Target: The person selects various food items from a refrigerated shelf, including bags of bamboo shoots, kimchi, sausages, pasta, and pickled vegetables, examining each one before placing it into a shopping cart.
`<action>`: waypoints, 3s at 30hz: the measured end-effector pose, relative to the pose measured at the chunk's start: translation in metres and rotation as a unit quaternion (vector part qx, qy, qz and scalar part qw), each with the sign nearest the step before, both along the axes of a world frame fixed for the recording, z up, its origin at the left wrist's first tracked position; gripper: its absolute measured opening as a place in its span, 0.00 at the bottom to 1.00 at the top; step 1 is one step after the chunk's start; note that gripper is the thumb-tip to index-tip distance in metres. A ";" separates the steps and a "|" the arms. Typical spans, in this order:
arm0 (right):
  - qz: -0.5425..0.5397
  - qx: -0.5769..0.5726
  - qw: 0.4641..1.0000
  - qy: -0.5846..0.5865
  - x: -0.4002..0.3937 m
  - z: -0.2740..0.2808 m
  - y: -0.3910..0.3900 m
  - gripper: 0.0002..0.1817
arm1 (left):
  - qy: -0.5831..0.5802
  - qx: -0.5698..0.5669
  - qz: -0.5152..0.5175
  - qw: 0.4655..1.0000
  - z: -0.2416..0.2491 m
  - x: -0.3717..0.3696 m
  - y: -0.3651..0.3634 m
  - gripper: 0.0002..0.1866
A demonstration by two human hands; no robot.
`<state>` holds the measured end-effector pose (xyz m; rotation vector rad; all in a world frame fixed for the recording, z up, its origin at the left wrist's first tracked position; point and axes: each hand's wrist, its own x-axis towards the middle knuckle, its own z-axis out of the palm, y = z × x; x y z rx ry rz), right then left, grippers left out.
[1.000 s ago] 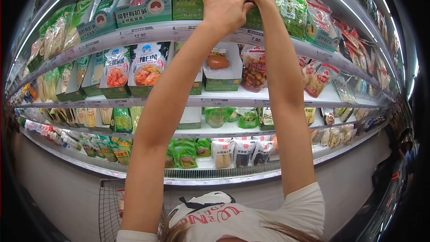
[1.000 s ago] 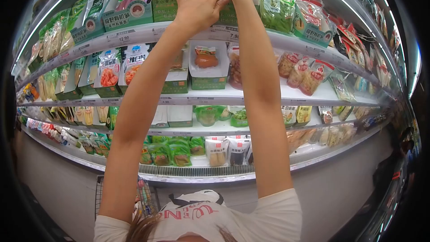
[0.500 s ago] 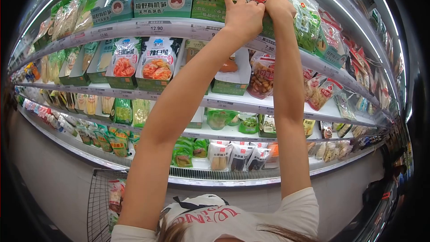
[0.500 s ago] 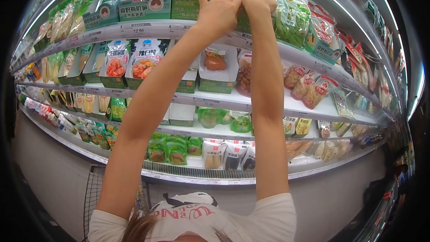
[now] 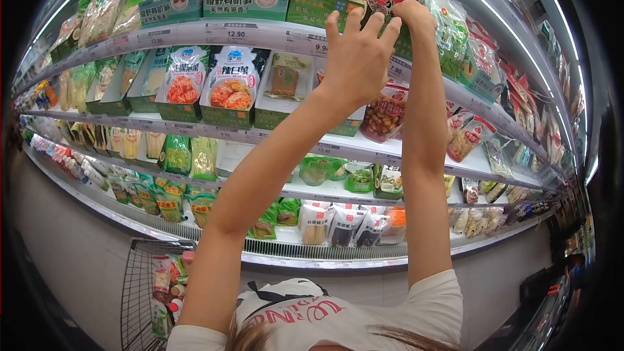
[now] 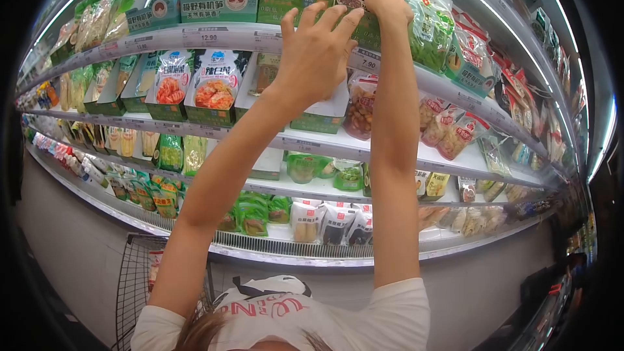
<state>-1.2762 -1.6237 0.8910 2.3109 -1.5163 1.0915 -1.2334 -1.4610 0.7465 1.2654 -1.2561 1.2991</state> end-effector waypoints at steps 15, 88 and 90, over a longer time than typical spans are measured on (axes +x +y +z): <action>0.179 -0.043 0.977 -0.110 -0.018 0.000 -0.031 0.25 | 0.022 0.132 0.071 0.988 0.033 0.025 -0.016 0.18; 0.216 0.879 0.344 0.251 0.118 -0.879 0.645 0.08 | 0.679 -0.674 0.017 0.291 -0.715 -0.036 0.597 0.18; 0.203 0.871 0.374 0.244 0.127 -0.898 0.666 0.08 | 0.701 -0.651 0.028 0.289 -0.734 -0.022 0.616 0.19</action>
